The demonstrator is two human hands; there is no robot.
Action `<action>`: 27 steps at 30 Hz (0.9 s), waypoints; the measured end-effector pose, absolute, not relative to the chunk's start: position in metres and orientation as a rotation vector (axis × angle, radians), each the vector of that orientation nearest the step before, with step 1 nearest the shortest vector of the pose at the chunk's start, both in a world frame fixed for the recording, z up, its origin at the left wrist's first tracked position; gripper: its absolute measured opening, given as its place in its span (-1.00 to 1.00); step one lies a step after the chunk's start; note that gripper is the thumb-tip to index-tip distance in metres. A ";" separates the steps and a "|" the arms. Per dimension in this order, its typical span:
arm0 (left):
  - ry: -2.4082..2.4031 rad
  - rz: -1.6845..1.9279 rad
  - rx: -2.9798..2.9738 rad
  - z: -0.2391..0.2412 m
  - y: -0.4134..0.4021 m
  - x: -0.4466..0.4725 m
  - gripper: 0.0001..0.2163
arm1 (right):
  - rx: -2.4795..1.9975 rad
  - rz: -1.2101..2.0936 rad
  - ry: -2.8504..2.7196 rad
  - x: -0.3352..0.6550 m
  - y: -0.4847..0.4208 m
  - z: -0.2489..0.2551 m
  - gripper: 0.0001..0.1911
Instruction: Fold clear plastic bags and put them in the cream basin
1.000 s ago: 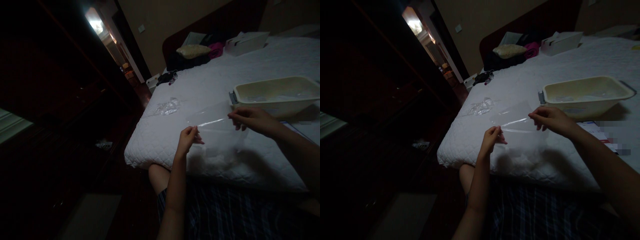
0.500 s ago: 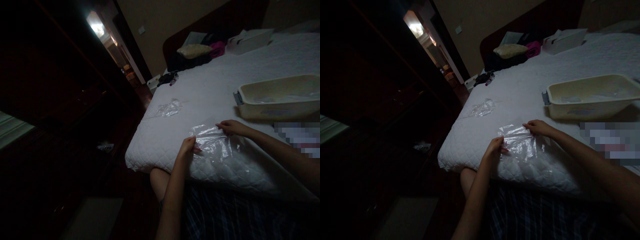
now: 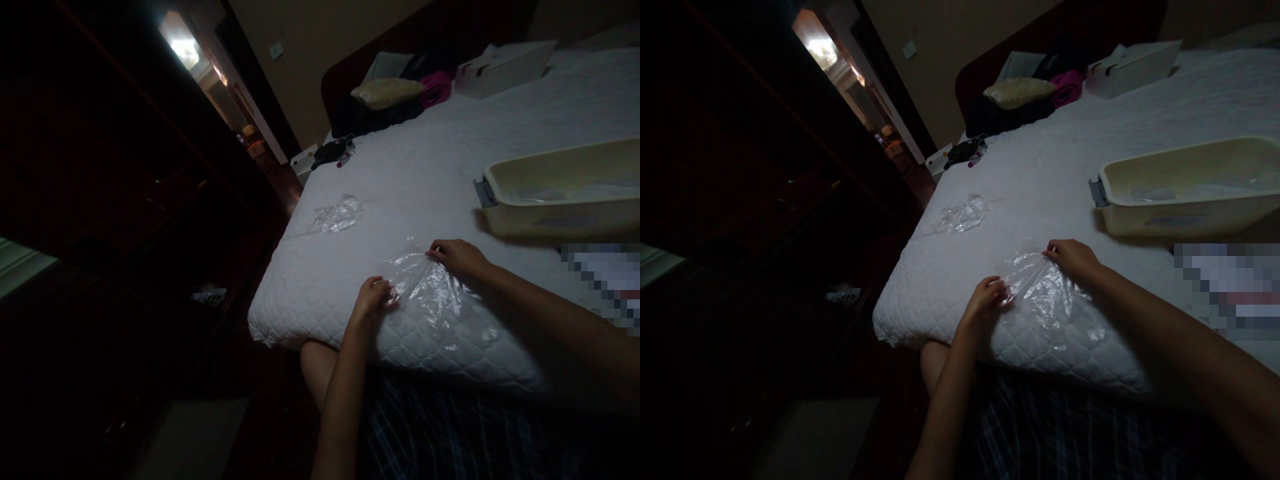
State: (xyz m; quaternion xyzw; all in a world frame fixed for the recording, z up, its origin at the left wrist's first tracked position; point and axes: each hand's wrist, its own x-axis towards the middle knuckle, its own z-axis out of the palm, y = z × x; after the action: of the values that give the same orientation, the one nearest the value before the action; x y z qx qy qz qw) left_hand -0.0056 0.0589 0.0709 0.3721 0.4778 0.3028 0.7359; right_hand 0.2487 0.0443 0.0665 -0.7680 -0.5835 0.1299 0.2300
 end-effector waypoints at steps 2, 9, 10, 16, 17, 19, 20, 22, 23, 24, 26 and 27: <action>1.025 0.617 0.774 0.076 0.058 -0.014 -0.62 | -2.148 0.309 -1.646 0.250 0.046 0.064 -0.68; 0.964 0.548 0.753 0.086 0.054 -0.033 -0.65 | -2.183 0.145 -1.759 0.254 0.049 0.046 -0.54; 0.969 0.549 0.771 0.085 0.054 -0.034 -0.66 | -2.186 0.140 -1.759 0.254 0.049 0.046 -0.52; 1.138 0.554 1.207 0.075 0.056 -0.036 -0.83 | -2.216 0.136 -1.730 0.256 0.046 0.065 -0.47; 1.205 0.567 1.380 0.075 0.057 -0.035 -0.85 | -2.189 0.089 -1.751 0.255 0.046 0.069 -0.48; 1.324 0.636 1.775 0.075 0.059 -0.031 -0.85 | -2.129 -0.025 -1.786 0.250 0.045 0.075 -0.51; 1.354 0.694 1.972 0.075 0.061 -0.028 -0.82 | -2.096 -0.070 -1.801 0.245 0.045 0.076 -0.53; 1.319 0.799 2.327 0.072 0.066 -0.021 -0.73 | -2.010 -0.105 -1.852 0.231 0.044 0.075 -0.54; 1.265 0.817 2.478 0.069 0.069 -0.017 -0.69 | -1.943 -0.106 -1.897 0.223 0.044 0.072 -0.54; 1.184 0.785 2.627 0.065 0.074 -0.014 -0.65 | -1.857 -0.106 -1.947 0.214 0.043 0.068 -0.53; 1.034 0.648 2.837 0.053 0.082 -0.009 -0.59 | -1.753 -0.118 -2.021 0.197 0.043 0.055 -0.48; 0.995 0.568 2.891 0.047 0.086 -0.009 -0.57 | -1.723 -0.122 -2.060 0.191 0.042 0.048 -0.45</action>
State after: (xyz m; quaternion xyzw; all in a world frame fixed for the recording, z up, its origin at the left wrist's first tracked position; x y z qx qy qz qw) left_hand -0.0085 0.0863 0.0472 0.9295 0.3200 0.1826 0.0161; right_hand 0.1913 0.0423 0.0476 -0.6245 -0.7466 -0.0443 0.2250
